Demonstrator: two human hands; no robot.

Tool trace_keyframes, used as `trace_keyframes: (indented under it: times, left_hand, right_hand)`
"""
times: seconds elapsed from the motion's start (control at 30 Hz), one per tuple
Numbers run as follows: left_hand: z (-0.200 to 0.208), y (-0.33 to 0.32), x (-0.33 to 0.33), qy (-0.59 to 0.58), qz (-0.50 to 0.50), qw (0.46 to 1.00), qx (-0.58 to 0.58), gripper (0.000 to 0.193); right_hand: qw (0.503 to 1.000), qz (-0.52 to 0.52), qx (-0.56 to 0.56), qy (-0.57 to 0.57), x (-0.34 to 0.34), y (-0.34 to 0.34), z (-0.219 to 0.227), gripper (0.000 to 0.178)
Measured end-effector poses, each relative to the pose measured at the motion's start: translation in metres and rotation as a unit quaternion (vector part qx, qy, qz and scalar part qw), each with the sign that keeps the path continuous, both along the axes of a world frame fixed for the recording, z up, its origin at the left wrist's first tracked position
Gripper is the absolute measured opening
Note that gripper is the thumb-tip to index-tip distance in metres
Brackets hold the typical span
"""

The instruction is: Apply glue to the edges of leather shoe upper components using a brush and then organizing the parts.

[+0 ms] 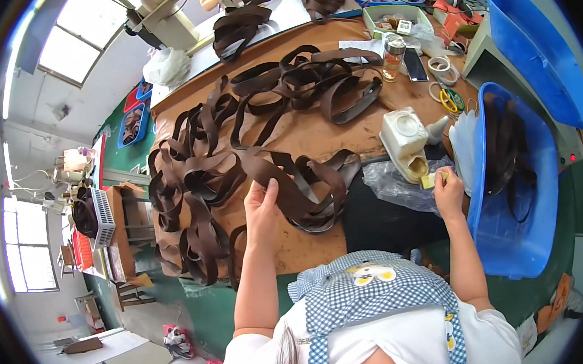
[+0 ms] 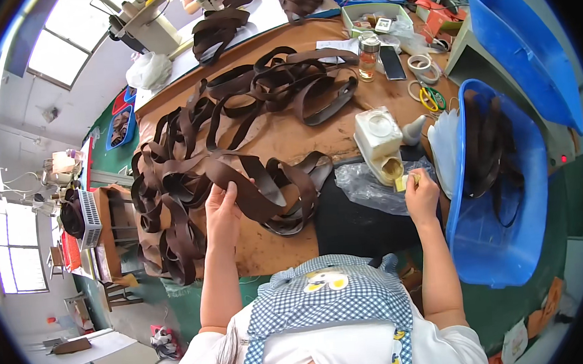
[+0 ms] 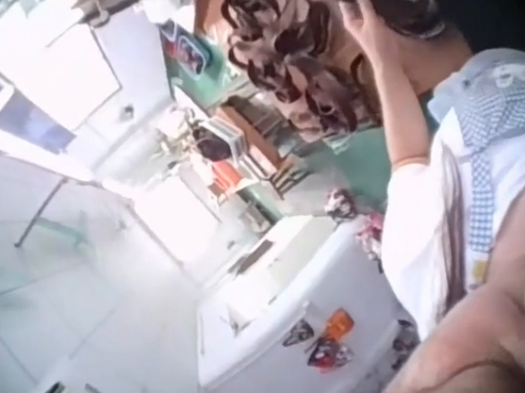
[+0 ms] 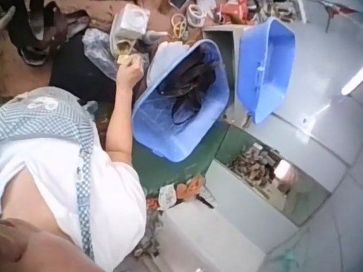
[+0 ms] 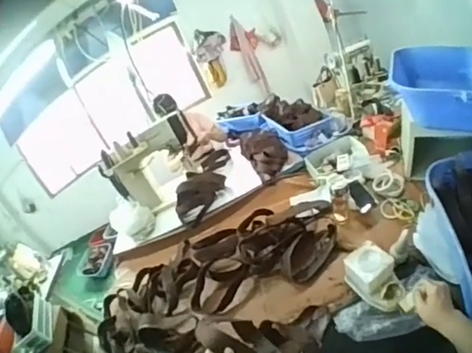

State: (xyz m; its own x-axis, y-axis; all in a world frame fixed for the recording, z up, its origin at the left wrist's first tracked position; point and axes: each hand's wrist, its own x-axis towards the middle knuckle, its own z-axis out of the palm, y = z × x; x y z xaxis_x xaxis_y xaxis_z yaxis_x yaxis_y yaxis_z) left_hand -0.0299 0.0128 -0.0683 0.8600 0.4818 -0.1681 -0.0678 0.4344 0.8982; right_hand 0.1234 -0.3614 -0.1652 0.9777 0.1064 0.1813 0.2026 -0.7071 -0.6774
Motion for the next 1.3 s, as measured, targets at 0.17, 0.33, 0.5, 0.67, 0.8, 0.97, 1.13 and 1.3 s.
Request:
trace_keyframes:
  times: [0.17,0.33,0.5,0.67,0.8,0.97,1.13,1.3]
  left_hand:
    - [0.037,-0.003,0.008,0.018,0.000,0.999,-0.035,0.031]
    - [0.045,-0.003,0.002,0.053,-0.186,0.981,-0.027,0.052]
    - [0.016,0.001,-0.007,0.154,-0.196,0.967,0.050,0.037]
    - [0.045,0.010,-0.005,0.080,-0.094,0.992,0.036,0.032]
    - [0.060,0.021,-0.011,0.113,-0.075,0.990,0.030,0.030]
    - [0.024,0.012,-0.017,0.171,-0.133,0.975,0.048,0.037]
    - [0.041,0.009,-0.001,0.138,-0.094,0.983,0.071,0.038]
    - [0.052,-0.003,0.009,0.126,-0.131,0.979,0.094,0.048]
  right_hand:
    - [0.926,-0.031,0.327,0.188,-0.004,0.009,0.012,0.015]
    - [0.856,-0.021,0.475,0.203,-0.001,0.032,0.054,0.015]
    - [0.832,0.016,0.514,0.207,-0.002,0.051,0.088,0.016]
    - [0.805,0.054,0.545,0.228,-0.009,0.069,0.111,0.016]
    - [0.791,0.080,0.562,0.227,-0.007,0.082,0.122,0.016]
    - [0.792,0.113,0.556,0.227,-0.007,0.100,0.135,0.016]
    - [0.829,0.171,0.503,0.174,-0.021,0.121,0.159,0.017]
    - [0.859,0.277,0.421,0.085,-0.033,0.150,0.174,0.014]
